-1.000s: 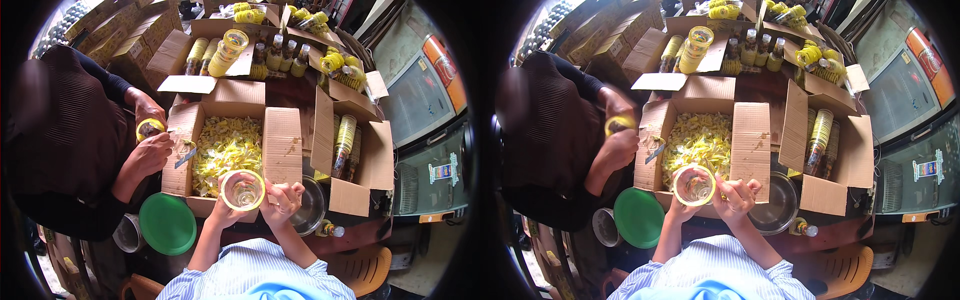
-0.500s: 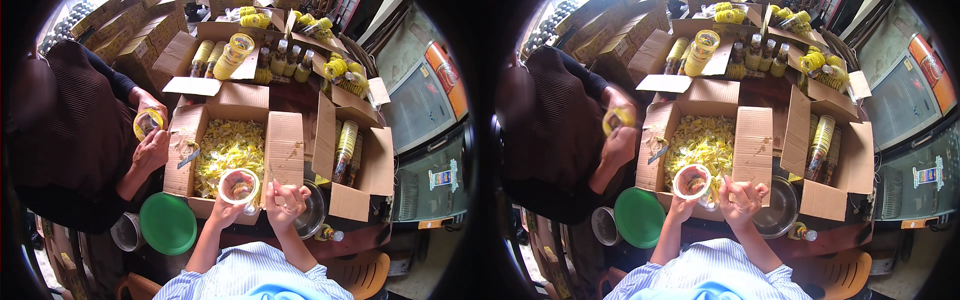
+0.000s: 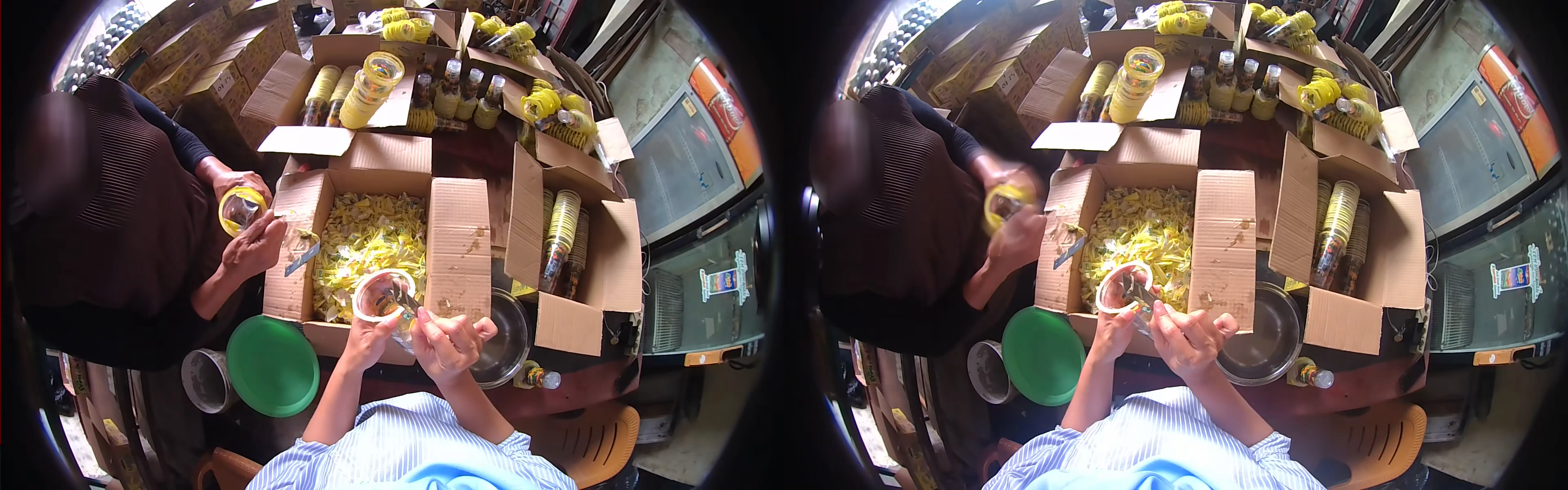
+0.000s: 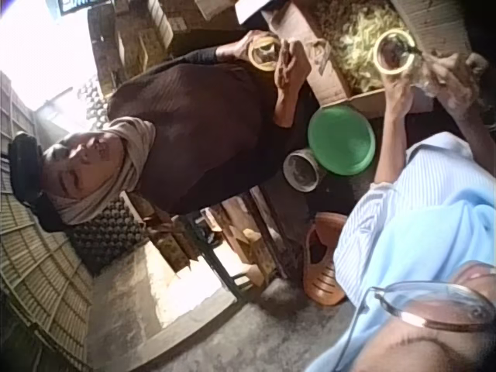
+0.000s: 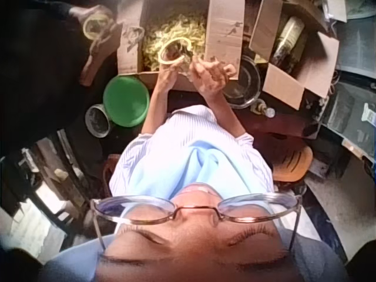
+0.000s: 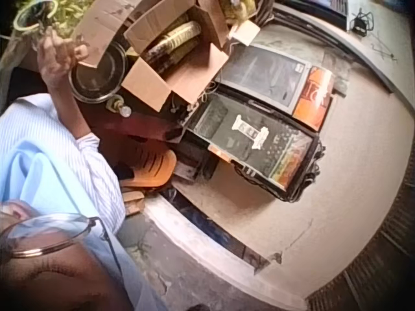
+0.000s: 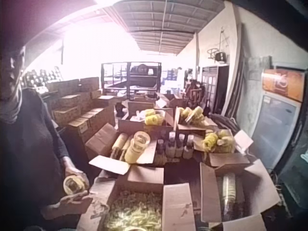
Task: The person uses a knife to cut yellow plastic rings from a roll, dropping the cut pieces into a cardboard box. Another person nearby also cuts similar rings and places them into the same box. The camera wearer occasionally picks up and stacks the plastic rolls.
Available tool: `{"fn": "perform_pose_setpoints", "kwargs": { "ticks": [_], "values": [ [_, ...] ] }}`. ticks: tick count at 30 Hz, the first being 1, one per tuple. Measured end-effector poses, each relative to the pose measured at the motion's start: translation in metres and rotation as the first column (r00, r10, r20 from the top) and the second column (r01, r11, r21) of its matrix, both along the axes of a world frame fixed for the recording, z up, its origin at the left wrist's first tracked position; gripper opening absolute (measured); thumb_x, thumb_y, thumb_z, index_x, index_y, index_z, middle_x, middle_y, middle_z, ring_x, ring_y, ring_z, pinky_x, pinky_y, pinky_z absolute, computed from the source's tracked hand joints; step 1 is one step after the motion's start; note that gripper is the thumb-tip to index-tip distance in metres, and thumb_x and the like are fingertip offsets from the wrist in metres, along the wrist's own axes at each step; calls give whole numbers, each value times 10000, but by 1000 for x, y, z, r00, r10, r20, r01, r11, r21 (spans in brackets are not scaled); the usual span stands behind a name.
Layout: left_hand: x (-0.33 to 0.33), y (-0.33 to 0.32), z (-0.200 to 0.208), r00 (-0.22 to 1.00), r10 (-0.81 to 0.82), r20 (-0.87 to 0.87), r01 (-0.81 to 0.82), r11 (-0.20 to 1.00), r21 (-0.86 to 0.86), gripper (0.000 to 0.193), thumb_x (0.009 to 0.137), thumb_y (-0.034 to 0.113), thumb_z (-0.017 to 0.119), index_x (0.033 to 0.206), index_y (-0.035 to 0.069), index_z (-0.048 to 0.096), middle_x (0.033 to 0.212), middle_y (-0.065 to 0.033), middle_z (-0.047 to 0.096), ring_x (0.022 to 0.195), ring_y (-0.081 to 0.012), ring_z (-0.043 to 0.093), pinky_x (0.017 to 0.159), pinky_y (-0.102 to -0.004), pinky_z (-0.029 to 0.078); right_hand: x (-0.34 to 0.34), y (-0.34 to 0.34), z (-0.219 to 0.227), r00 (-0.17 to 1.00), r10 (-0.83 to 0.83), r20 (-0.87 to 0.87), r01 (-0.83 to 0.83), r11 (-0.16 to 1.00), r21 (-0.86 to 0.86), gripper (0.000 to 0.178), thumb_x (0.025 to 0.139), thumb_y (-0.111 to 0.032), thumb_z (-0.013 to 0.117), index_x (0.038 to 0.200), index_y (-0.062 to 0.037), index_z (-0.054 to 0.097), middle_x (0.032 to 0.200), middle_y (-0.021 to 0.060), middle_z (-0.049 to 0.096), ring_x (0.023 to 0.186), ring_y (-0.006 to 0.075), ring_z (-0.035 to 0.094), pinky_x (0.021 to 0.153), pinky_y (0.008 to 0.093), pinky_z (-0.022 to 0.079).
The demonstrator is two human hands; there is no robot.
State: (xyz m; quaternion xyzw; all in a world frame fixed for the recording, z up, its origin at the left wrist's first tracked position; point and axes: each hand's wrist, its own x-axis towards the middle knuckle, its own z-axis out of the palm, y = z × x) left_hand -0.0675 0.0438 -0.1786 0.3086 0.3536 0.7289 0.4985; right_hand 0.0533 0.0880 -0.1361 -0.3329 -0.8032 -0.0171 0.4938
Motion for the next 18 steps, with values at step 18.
{"fn": "perform_pose_setpoints", "kwargs": {
  "ticks": [18],
  "values": [
    [2, -4, 10, 999, -6, -37, 5, 1000, -18, 637, 759, 30, 630, 1292, 39, 280, 1196, -87, 397, 1131, -170, 411, 940, -301, 366, -8, 6, -4, 996, 25, -88, -24, 1000, 12, 187, 665, -149, 715, 850, -161, 684, 641, -125, 552, 514, 13, 449, 677, 271, 227]
  ]
}}
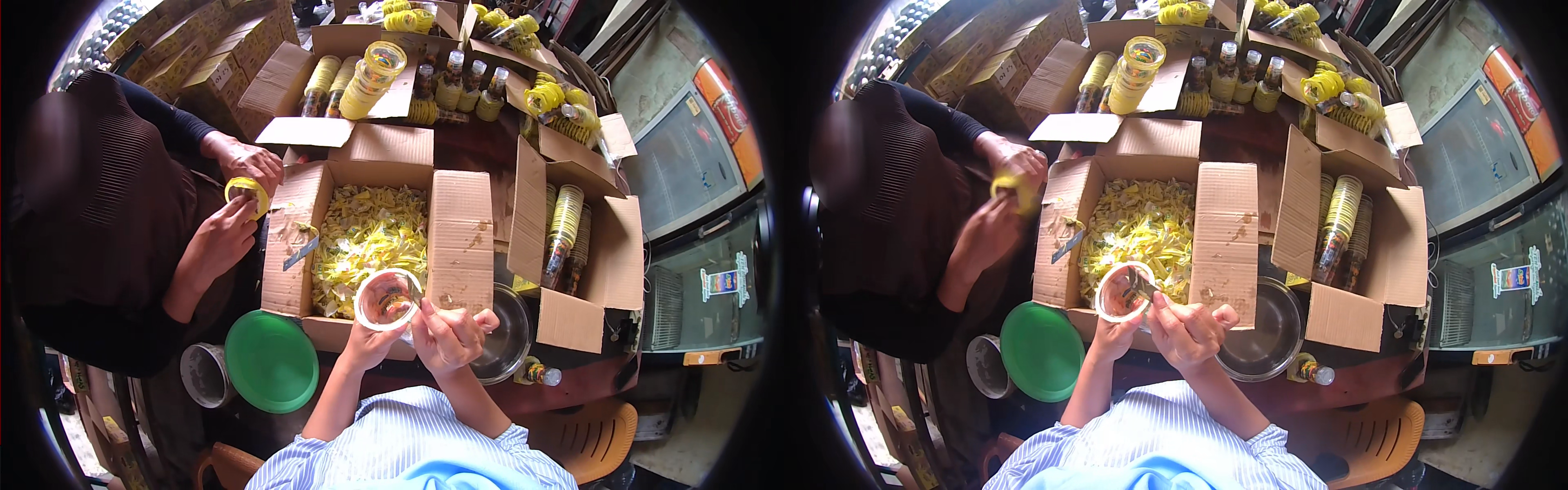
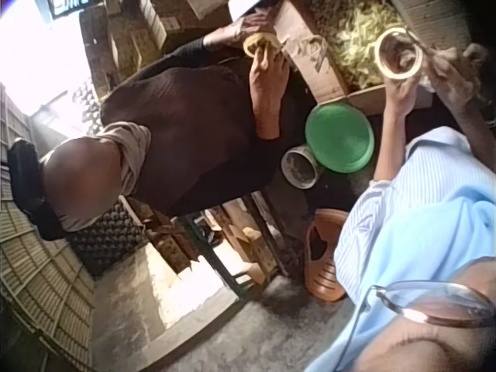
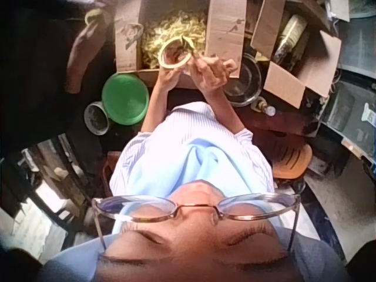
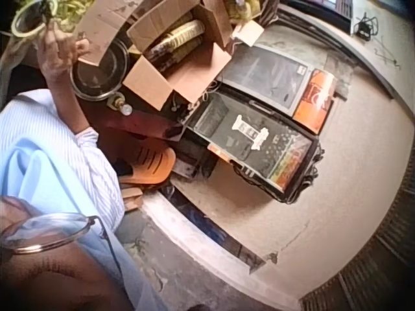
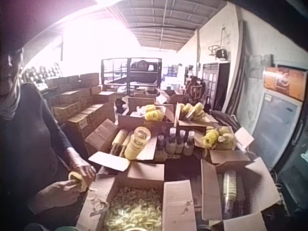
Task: The person uses a knife to cut yellow plastic rings from a roll, dropping the cut pieces into a cardboard box. Another person nearby also cuts similar rings and places them into the same box. The camera wearer occasionally picks up and stacks the plastic rolls.
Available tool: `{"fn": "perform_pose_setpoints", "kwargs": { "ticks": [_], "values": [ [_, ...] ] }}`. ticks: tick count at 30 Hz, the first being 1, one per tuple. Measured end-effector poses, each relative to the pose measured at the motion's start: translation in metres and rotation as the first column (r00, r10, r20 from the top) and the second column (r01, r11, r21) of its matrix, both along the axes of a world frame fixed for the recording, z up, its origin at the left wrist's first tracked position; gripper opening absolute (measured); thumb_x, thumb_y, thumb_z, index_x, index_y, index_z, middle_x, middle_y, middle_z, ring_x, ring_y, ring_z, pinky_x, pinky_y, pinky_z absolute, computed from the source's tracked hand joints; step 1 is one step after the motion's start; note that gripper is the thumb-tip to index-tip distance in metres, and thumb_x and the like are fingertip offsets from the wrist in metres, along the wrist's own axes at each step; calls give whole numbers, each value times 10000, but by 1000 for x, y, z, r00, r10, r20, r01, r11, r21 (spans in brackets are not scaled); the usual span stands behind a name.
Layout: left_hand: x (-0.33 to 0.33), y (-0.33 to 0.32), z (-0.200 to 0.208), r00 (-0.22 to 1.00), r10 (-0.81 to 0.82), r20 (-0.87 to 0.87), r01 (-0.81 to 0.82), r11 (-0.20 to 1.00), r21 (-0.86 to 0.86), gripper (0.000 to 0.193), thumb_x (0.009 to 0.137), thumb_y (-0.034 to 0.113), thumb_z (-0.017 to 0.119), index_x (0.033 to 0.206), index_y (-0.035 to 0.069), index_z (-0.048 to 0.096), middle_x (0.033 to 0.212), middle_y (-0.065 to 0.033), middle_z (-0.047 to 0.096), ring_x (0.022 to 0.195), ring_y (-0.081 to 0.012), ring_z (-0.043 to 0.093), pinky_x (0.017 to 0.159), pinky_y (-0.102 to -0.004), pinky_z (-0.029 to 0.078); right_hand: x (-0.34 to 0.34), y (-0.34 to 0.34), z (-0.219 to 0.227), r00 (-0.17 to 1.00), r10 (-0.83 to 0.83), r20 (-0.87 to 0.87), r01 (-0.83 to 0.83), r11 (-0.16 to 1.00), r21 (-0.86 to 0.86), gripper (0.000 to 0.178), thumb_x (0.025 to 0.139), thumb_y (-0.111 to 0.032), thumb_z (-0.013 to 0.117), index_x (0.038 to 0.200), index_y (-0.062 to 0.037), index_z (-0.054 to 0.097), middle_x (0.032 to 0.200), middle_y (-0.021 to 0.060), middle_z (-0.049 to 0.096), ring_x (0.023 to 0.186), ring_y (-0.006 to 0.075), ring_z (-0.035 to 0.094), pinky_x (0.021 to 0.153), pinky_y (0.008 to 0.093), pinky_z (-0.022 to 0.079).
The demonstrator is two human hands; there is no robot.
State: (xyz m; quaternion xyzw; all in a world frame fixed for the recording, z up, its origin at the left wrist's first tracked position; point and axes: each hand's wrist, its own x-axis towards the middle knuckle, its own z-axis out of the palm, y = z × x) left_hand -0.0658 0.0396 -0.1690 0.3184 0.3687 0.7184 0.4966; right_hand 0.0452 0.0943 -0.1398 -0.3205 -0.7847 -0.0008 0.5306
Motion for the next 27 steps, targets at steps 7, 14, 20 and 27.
{"fn": "perform_pose_setpoints", "kwargs": {
  "ticks": [7, 14, 20, 27],
  "values": [
    [-1, 2, 7, 999, 4, -50, -3, 1000, 5, 688, 705, 26, 676, 1279, 29, 297, 1156, -93, 435, 1109, -183, 429, 938, -315, 370, 2, 1, 5, 1000, 12, -18, -13, 998, -59, 242, 624, -70, 722, 841, -159, 661, 601, -96, 556, 512, 52, 476, 680, 284, 249],
    [-5, 6, 8, 986, -3, -164, 11, 999, 46, 668, 687, 45, 693, 1244, 27, 324, 1123, -97, 466, 1059, -183, 470, 913, -320, 391, 7, 3, 5, 999, 34, -34, -37, 992, -117, 195, 639, -67, 713, 807, -149, 656, 591, -75, 558, 506, 66, 477, 673, 283, 259],
    [-2, 7, 10, 991, -35, -127, 37, 999, 18, 684, 681, 53, 700, 1248, 28, 317, 1121, -100, 467, 1050, -187, 475, 913, -321, 391, 5, 13, 11, 991, 33, -131, -65, 967, -246, 164, 642, -52, 705, 776, -120, 641, 565, -46, 549, 481, 83, 467, 667, 283, 266],
    [-4, 5, 5, 992, -19, -128, 20, 1000, 8, 703, 671, 51, 709, 1254, 28, 316, 1155, -102, 452, 1093, -196, 451, 949, -335, 368, 12, 1, 6, 996, 63, -67, -70, 993, -94, 222, 615, -41, 720, 802, -135, 646, 579, -70, 542, 468, 71, 450, 666, 283, 257]
  ]
}}
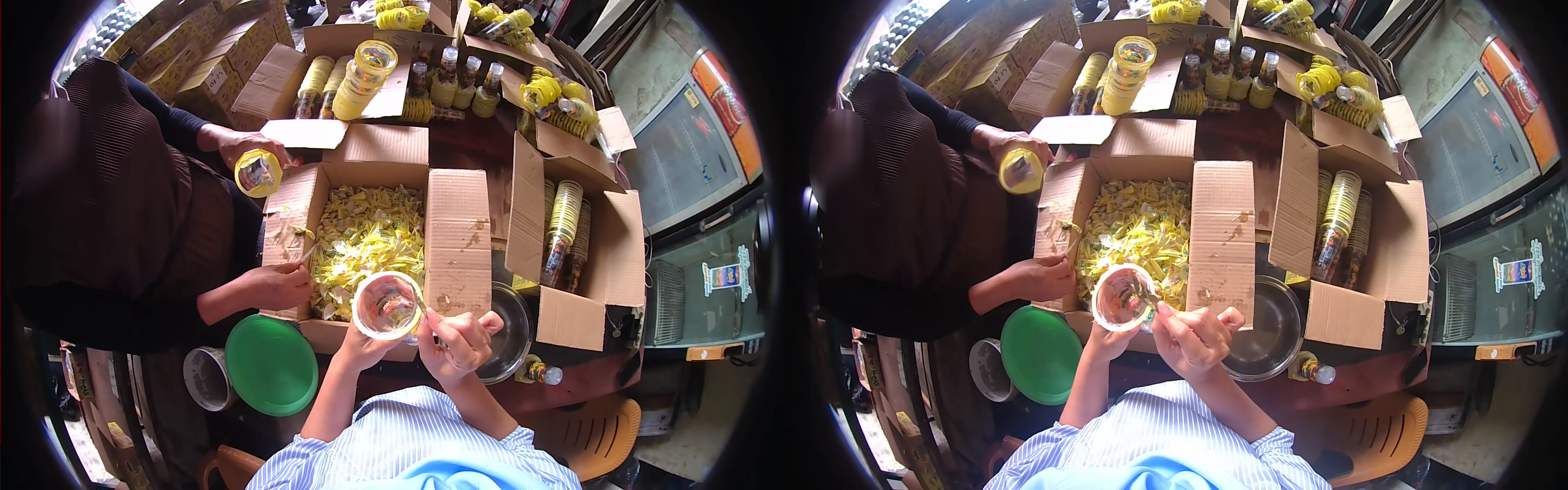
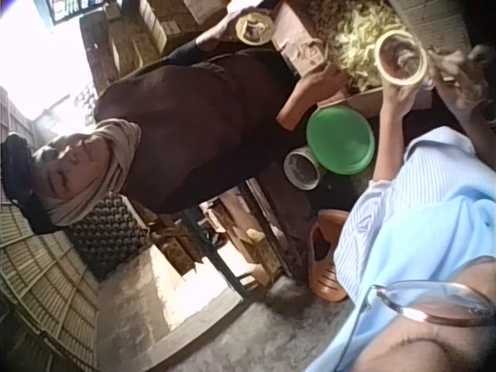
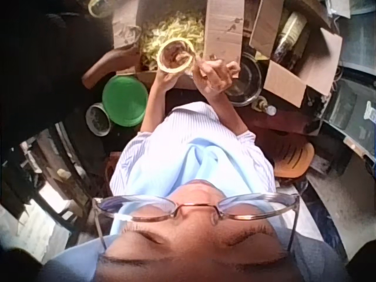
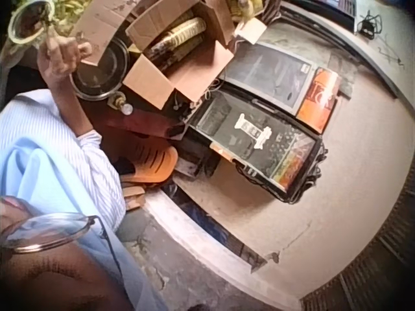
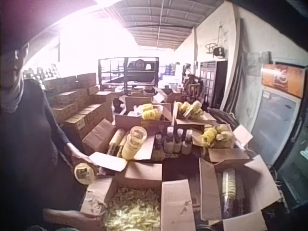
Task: The person uses a knife to cut yellow plastic rings from a roll, dropping the cut pieces into a cardboard box. Another person nearby also cuts similar rings and places them into the same box. The camera wearer occasionally picks up and stacks the plastic rolls.
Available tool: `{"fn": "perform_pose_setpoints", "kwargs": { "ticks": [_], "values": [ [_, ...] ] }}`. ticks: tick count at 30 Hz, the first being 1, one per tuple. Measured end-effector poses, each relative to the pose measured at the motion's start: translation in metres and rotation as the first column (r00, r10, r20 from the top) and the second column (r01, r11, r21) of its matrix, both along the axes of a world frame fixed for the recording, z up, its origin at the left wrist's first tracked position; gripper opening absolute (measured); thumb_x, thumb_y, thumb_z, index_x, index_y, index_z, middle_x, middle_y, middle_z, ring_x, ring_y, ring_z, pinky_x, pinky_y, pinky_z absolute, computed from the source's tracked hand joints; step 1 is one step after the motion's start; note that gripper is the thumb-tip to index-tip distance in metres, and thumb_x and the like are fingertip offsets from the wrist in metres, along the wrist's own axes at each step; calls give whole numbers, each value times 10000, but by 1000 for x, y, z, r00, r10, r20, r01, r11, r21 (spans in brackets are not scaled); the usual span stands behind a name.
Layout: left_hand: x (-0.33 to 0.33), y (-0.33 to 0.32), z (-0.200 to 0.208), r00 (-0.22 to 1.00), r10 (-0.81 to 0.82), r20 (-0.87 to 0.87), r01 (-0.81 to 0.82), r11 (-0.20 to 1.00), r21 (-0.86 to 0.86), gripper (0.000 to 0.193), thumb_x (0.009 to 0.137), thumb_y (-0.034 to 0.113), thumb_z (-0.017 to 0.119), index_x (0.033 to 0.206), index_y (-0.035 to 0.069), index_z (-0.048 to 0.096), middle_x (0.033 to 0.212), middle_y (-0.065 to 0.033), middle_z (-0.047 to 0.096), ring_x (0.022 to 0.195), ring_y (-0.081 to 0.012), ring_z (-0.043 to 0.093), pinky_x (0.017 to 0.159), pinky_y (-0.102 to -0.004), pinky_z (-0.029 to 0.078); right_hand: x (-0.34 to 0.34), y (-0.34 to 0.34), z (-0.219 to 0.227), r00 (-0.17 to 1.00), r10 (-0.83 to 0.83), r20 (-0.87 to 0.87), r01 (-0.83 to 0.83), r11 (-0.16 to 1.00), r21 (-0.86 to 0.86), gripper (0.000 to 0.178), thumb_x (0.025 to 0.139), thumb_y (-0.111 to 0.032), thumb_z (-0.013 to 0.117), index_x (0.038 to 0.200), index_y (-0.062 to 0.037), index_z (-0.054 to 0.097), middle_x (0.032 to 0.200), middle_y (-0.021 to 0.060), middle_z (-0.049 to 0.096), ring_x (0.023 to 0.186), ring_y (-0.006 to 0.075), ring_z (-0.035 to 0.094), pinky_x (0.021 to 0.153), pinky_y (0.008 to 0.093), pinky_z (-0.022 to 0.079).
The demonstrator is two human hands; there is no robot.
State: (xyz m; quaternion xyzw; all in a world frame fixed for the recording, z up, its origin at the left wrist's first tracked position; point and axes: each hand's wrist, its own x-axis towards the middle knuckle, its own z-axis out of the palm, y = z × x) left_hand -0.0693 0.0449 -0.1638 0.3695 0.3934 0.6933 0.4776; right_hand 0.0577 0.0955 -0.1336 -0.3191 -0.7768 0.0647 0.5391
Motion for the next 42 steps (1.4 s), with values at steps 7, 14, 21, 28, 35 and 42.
{"fn": "perform_pose_setpoints", "kwargs": {
  "ticks": [7, 14, 21, 28, 35, 42],
  "values": [
    [-7, -1, -4, 989, -22, -146, 30, 998, 50, 742, 627, 62, 757, 1241, 42, 341, 1167, -88, 452, 1094, -201, 458, 959, -338, 366, 2, 4, 14, 995, -30, 91, 20, 995, 101, 212, 637, -49, 701, 814, -154, 649, 626, -99, 542, 510, 57, 472, 707, 290, 245],
    [-7, -6, -10, 994, -22, -109, 14, 998, -69, 756, 592, 39, 779, 1220, 53, 358, 1135, -81, 459, 1058, -191, 476, 946, -343, 381, 6, 0, 13, 996, -20, 83, 7, 989, 151, 228, 624, -34, 699, 814, -150, 648, 657, -97, 553, 520, 52, 482, 736, 286, 240],
    [-5, -7, -3, 998, -51, -27, 48, 995, -90, 750, 581, 32, 784, 1204, 54, 366, 1146, -80, 439, 1053, -197, 480, 936, -342, 391, 5, 0, 14, 998, -13, 62, 5, 992, 125, 224, 627, -56, 713, 822, -152, 658, 665, -100, 564, 522, 40, 488, 755, 284, 232],
    [-7, -11, -12, 998, -49, -28, 46, 994, -102, 771, 577, 35, 786, 1218, 51, 357, 1161, -82, 439, 1067, -195, 475, 932, -337, 397, 3, -1, 13, 999, -5, 54, 0, 997, 83, 209, 619, -71, 721, 799, -161, 666, 675, -113, 583, 508, 25, 480, 740, 275, 223],
    [-2, -5, 0, 998, -13, 57, 11, 999, 36, 748, 614, 4, 741, 1246, 54, 345, 1175, -80, 442, 1101, -192, 459, 953, -345, 385, -4, 4, 18, 1000, 4, -29, -5, 999, -34, 209, 626, -33, 708, 790, -140, 634, 585, -67, 524, 466, 79, 454, 642, 283, 261],
    [-6, -8, -26, 988, -71, 139, 72, 997, -1, 741, 624, -9, 727, 1254, 62, 344, 1203, -76, 432, 1122, -192, 445, 966, -343, 369, -1, -6, 13, 999, 20, 38, -23, 997, 73, 269, 593, -32, 708, 831, -142, 650, 617, -89, 536, 473, 59, 453, 684, 290, 250]
  ]
}}
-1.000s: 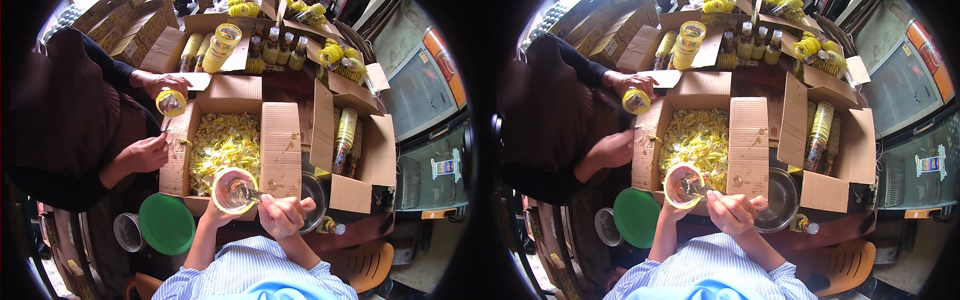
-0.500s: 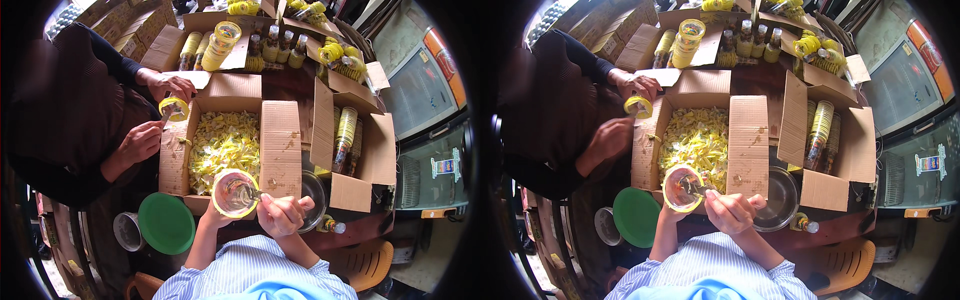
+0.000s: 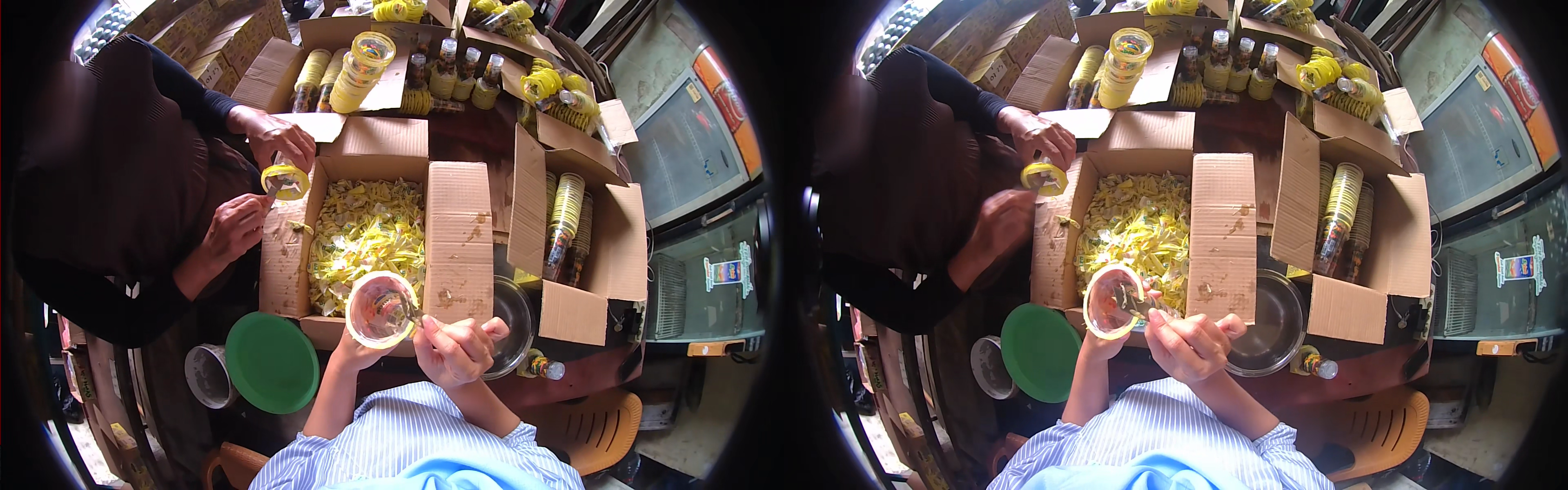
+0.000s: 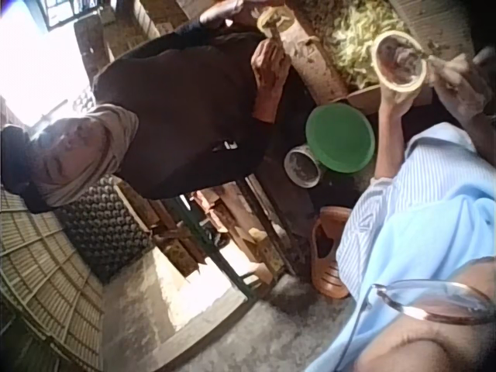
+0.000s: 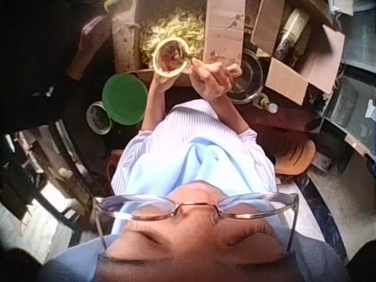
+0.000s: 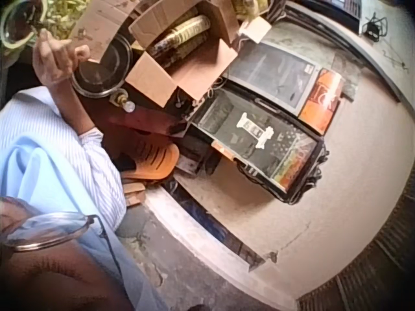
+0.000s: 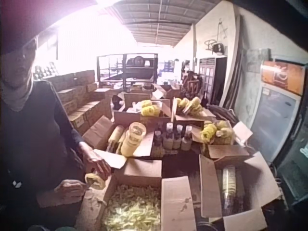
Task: The person uses a knife to cut yellow plastic rings from a roll, dropping the cut pieces into a cardboard box. Another person nearby also cuts similar rings and places them into the same box. The camera wearer occasionally picks up and stacks the plastic rolls.
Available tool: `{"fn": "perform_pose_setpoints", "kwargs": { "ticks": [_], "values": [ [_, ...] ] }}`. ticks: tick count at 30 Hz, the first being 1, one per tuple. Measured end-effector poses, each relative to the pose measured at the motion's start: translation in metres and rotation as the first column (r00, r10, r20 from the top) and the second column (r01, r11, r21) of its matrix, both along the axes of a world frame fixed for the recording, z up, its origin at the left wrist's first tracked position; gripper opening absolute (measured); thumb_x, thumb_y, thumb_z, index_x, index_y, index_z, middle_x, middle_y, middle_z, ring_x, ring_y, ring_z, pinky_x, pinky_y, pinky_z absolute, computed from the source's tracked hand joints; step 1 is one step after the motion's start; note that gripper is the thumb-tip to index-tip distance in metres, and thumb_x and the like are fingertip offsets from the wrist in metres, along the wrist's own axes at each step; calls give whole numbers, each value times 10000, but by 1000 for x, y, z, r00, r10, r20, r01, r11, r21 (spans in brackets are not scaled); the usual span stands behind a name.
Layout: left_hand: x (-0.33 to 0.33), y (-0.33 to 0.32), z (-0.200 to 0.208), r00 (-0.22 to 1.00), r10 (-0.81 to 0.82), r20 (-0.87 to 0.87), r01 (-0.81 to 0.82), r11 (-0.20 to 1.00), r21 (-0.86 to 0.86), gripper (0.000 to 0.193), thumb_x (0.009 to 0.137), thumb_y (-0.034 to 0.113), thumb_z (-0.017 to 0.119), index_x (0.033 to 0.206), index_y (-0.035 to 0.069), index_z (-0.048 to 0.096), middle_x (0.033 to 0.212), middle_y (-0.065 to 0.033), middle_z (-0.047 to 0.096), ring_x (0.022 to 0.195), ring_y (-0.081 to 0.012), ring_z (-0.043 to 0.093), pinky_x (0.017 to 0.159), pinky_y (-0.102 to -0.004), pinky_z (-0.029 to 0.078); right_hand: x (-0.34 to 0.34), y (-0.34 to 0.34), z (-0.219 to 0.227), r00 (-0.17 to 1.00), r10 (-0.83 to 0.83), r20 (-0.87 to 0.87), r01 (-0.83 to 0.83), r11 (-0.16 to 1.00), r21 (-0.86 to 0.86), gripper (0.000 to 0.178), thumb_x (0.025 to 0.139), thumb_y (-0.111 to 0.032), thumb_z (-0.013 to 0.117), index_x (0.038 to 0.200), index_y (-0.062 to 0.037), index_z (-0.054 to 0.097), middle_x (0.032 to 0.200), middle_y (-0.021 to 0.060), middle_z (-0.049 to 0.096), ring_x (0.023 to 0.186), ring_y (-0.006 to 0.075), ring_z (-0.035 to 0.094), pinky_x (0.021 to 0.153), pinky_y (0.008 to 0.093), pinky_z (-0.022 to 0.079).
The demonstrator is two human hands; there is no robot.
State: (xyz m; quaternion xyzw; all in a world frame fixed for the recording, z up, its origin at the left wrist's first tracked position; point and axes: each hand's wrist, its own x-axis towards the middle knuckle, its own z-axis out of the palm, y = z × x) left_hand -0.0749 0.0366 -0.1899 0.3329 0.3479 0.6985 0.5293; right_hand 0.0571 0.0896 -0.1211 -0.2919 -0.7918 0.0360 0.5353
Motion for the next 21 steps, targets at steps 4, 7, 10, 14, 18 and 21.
{"fn": "perform_pose_setpoints", "kwargs": {
  "ticks": [4, 7, 10, 14, 18, 21],
  "values": [
    [-2, -2, -3, 998, -54, -27, 54, 998, 9, 742, 620, 0, 736, 1251, 62, 352, 1216, -77, 430, 1133, -188, 436, 969, -336, 362, -1, 0, -1, 1000, -17, 11, 17, 1000, 14, 264, 595, -37, 712, 830, -141, 653, 623, -94, 541, 481, 52, 460, 705, 284, 247],
    [-1, -4, -6, 999, 8, -32, -7, 999, 35, 745, 614, 10, 745, 1250, 69, 362, 1218, -69, 435, 1140, -180, 430, 973, -339, 355, -2, 2, 2, 1000, -10, 17, 9, 1000, 9, 265, 597, -43, 713, 836, -141, 653, 634, -95, 548, 491, 48, 470, 718, 284, 247],
    [-2, -2, 1, 999, -23, -24, 24, 1000, 15, 757, 606, 19, 754, 1253, 80, 367, 1218, -58, 440, 1154, -173, 417, 984, -345, 338, -1, -1, 5, 1000, 14, 13, -14, 1000, 11, 276, 594, -47, 712, 847, -140, 653, 650, -94, 556, 499, 48, 477, 722, 285, 248],
    [-3, -5, -7, 998, 10, -58, -12, 1000, -28, 772, 599, 21, 757, 1260, 74, 363, 1218, -61, 444, 1140, -178, 432, 973, -341, 350, -1, -3, 4, 999, -11, 31, 10, 1000, 12, 246, 589, -80, 711, 803, -189, 657, 655, -132, 551, 514, 8, 466, 734, 274, 216],
    [-4, -6, -7, 1000, -10, -23, 9, 999, -37, 793, 586, 29, 765, 1267, 60, 359, 1214, -71, 453, 1120, -181, 451, 968, -342, 356, -2, -2, 8, 999, 16, 42, -18, 999, 46, 302, 575, -48, 710, 857, -138, 653, 661, -95, 562, 504, 44, 484, 730, 289, 241],
    [-6, -6, 0, 999, -48, 6, 48, 998, -39, 828, 564, 48, 782, 1274, 58, 356, 1219, -73, 454, 1131, -182, 444, 983, -348, 339, -5, 1, 8, 999, 7, 39, -10, 998, 62, 282, 586, -44, 701, 848, -139, 655, 651, -97, 562, 498, 44, 482, 726, 290, 240]
  ]
}}
